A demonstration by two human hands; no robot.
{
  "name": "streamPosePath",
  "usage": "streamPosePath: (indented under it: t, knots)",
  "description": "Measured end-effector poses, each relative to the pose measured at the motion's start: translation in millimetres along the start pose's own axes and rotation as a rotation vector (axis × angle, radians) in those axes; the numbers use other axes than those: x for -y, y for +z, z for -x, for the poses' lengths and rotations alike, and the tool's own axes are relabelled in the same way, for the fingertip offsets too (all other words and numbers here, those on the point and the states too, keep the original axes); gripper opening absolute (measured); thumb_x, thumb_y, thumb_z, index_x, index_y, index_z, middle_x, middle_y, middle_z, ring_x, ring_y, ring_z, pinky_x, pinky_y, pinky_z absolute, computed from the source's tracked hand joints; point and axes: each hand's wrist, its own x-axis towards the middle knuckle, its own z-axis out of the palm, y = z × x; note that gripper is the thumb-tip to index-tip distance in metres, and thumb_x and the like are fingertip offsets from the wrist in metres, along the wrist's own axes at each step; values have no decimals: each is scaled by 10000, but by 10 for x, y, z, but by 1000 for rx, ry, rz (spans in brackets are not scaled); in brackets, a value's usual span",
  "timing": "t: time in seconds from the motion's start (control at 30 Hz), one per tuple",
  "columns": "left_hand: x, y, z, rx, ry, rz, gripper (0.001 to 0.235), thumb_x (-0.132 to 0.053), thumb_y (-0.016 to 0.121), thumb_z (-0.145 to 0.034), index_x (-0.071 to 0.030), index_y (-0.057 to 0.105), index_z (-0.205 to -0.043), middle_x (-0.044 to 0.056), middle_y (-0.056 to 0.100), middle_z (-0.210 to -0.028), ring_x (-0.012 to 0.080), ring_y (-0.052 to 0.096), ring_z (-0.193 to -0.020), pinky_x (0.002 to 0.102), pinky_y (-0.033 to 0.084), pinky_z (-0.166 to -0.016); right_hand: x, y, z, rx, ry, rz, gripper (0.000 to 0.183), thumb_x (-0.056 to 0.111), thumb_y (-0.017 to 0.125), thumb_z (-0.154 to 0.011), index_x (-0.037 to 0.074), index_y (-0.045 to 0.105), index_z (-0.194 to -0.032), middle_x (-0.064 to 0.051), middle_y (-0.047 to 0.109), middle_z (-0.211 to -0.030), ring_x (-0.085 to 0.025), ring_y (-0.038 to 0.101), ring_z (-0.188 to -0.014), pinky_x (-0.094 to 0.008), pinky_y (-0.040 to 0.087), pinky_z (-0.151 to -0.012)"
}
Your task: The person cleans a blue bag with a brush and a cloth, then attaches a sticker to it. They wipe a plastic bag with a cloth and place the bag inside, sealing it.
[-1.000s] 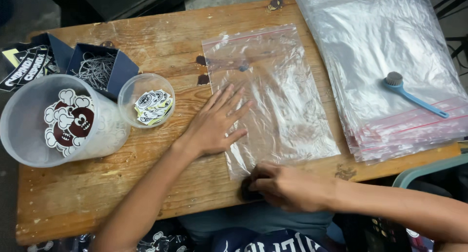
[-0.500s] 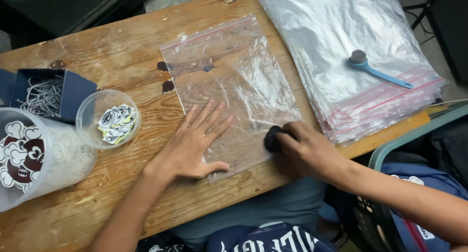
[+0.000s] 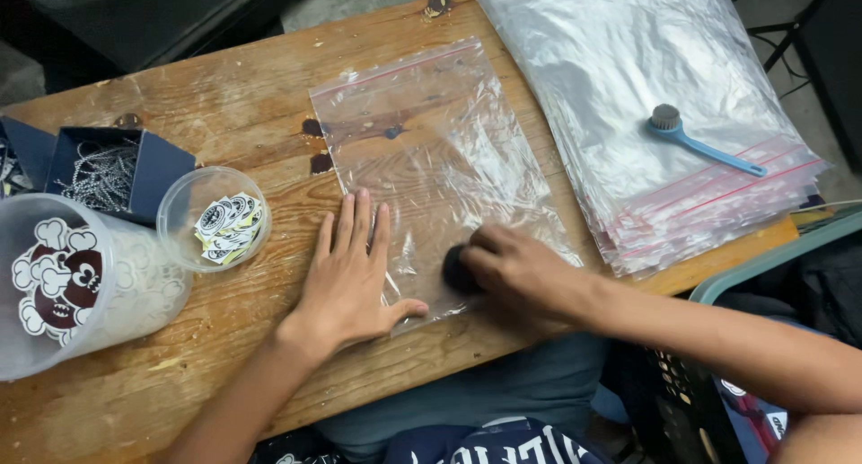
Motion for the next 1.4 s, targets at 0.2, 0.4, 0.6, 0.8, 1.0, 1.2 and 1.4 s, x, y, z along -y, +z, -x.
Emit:
streamPosePath:
  t: [0.2, 0.4, 0.6, 0.8, 1.0, 1.2, 1.4]
  knots:
    - [32, 23, 51, -50, 8, 85, 1384, -965, 556, -694, 51, 192, -1559, 342, 127, -1617, 469, 84, -1520, 585, 84, -1206, -1067, -403, -180, 70, 280, 497, 171, 77, 690, -806, 4, 645, -953, -162, 591, -865, -308, 661, -731, -335, 522, -504]
    - [72, -54, 147, -95, 29, 209, 1386, -1005, 473, -706, 69, 226, -1546, 369, 128, -1603, 493, 78, -1514, 573, 85, -1208, 50, -432, -522, 70, 100, 114, 75, 46, 619, -867, 24, 662, -924, -208, 640, -853, -379, 696, -724, -389, 574, -517]
    - [104, 252, 232, -342, -10, -203, 1763, -1207, 518, -479, 93, 30, -1565, 347, -11, -1628, 449, 1, -1532, 515, 20, -1255, 126, -177, -496, 197, 46, -116, 31, 41, 563, -933, 14, 564, -947, -148, 561, -937, -295, 573, -668, -427, 502, -502]
    - [118, 261, 219, -370, -9, -251, 1788, -1248, 452, -476, 101, 3, -1561, 337, -42, -1630, 439, -32, -1532, 511, -9, -1256, -1527, -388, -755, 84, 365, 381, 82, 5, 536, -961, -41, 573, -905, -242, 578, -884, -418, 567, -711, -504, 473, -559]
    - [143, 216, 201, -383, 6, -244, 1793, -1250, 443, -455, 114, 32, -1544, 348, -37, -1625, 437, -40, -1540, 526, -19, -1261, -644, -392, -870, 99, 167, 97, 157, 79, 563, -933, 32, 590, -1080, -201, 575, -956, -390, 574, -738, -511, 486, -583]
    - [152, 233, 196, -369, 8, -250, 1838, -1272, 486, -446, 123, 13, -1546, 361, -38, -1617, 443, -47, -1538, 531, -27, -1258, -76, -161, -795, 187, -187, -192, 103, -36, 635, -882, -38, 603, -980, -150, 608, -917, -242, 589, -747, -359, 551, -571]
    - [174, 262, 201, -392, 23, -262, 1821, -1276, 460, -477, 128, 3, -1543, 366, -51, -1612, 453, -59, -1531, 533, -42, -1258, -1960, -249, -1452, -61, 174, 243, 168, -132, 492, -906, -110, 658, -898, -279, 631, -864, -389, 584, -604, -476, 513, -496]
